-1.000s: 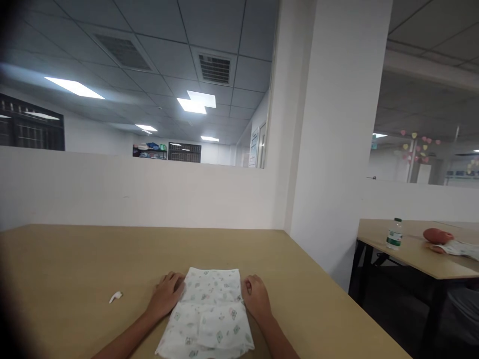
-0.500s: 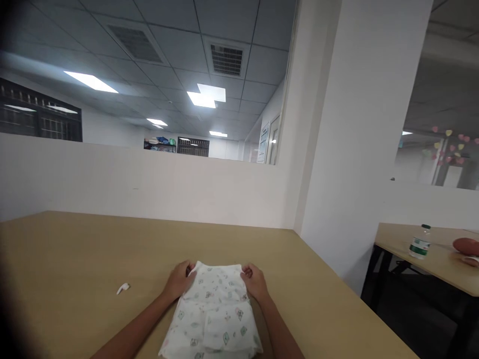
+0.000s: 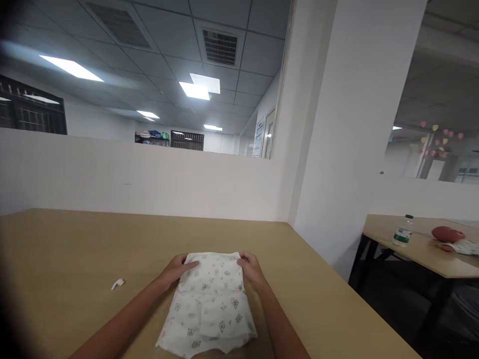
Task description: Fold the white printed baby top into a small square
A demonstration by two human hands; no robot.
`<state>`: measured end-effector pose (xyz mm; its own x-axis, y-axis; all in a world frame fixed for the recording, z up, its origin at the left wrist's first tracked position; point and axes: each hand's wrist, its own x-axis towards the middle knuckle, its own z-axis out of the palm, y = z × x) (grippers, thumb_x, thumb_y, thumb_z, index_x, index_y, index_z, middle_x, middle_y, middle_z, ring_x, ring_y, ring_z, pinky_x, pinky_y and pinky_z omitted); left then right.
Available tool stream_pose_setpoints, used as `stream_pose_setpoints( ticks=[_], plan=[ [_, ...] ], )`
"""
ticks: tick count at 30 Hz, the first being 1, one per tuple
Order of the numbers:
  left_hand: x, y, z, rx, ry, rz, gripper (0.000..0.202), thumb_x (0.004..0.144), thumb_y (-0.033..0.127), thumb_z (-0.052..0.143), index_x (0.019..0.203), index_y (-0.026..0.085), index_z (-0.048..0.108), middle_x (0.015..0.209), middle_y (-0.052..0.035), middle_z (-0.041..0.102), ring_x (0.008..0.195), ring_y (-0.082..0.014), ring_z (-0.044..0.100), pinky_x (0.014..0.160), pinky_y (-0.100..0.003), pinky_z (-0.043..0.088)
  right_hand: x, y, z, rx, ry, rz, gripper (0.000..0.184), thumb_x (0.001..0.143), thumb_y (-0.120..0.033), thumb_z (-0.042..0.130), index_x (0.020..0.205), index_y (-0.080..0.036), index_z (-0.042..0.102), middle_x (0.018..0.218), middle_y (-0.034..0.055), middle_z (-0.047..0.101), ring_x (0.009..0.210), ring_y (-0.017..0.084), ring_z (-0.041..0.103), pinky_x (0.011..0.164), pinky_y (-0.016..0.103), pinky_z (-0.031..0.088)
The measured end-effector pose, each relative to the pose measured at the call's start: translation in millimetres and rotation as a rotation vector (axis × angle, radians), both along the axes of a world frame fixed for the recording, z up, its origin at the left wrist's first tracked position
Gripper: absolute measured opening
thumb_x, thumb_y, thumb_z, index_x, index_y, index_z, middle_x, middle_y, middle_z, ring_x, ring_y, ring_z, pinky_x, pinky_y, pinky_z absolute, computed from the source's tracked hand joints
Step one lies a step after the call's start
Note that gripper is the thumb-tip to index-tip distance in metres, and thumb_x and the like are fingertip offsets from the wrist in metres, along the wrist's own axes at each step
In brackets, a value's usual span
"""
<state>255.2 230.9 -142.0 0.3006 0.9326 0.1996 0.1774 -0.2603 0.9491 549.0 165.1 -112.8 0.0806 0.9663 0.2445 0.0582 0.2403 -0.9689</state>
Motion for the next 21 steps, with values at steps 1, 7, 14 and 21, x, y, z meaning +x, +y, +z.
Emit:
stream_pose_setpoints(
  ticks=[1,7,14,21],
  plan=[
    [1.0,-2.0,5.3,0.025,0.071,0.019,0.043,0.075,0.051,0.067,0.091,0.012,0.07,0.094,-0.0089,0.072,0.088,-0.0275,0.067,0.072,-0.03,0.048,-2.1,-1.6,2.4,0.007,-0.003,-0.019,0.027,0.066,-0.035,0.073,0.08,-0.013,0.064,0.078,0.0032,0.062,0.072,0.016,0.054,0.065,0.023,0.039],
    [-8.9,-31.9,39.4,0.26,0.212,-0.033,0.035,0.085,0.047,0.061,0.084,0.014,0.074,0.088,-0.0051,0.069,0.085,-0.0231,0.061,0.074,-0.029,0.041,-10.5,-29.9,5.7,0.065,-0.134,0.016,0.04,0.072,-0.048,0.079,0.081,-0.014,0.06,0.076,0.0011,0.056,0.07,0.013,0.048,0.065,0.022,0.035],
    [-36.2,-105.3,51.8,0.512,0.264,-0.045,0.029,0.1,0.038,0.05,0.102,0.021,0.073,0.107,-0.0072,0.067,0.104,-0.0229,0.06,0.094,-0.034,0.042,-9.5,-77.9,19.1,0.325,-0.534,0.078,0.01,0.082,-0.023,0.058,0.083,-0.015,0.065,0.088,0.0044,0.063,0.088,0.018,0.056,0.083,0.027,0.039],
    [-48.7,-145.4,33.8,0.674,0.372,-0.019,0.023,0.103,0.029,0.046,0.098,0.021,0.066,0.099,-0.0072,0.064,0.098,-0.0218,0.057,0.09,-0.036,0.042,-9.8,-103.4,41.6,0.412,-0.799,0.175,0.017,0.064,-0.009,0.055,0.08,-0.016,0.054,0.087,0.0015,0.058,0.087,0.017,0.052,0.084,0.026,0.038]
  ],
)
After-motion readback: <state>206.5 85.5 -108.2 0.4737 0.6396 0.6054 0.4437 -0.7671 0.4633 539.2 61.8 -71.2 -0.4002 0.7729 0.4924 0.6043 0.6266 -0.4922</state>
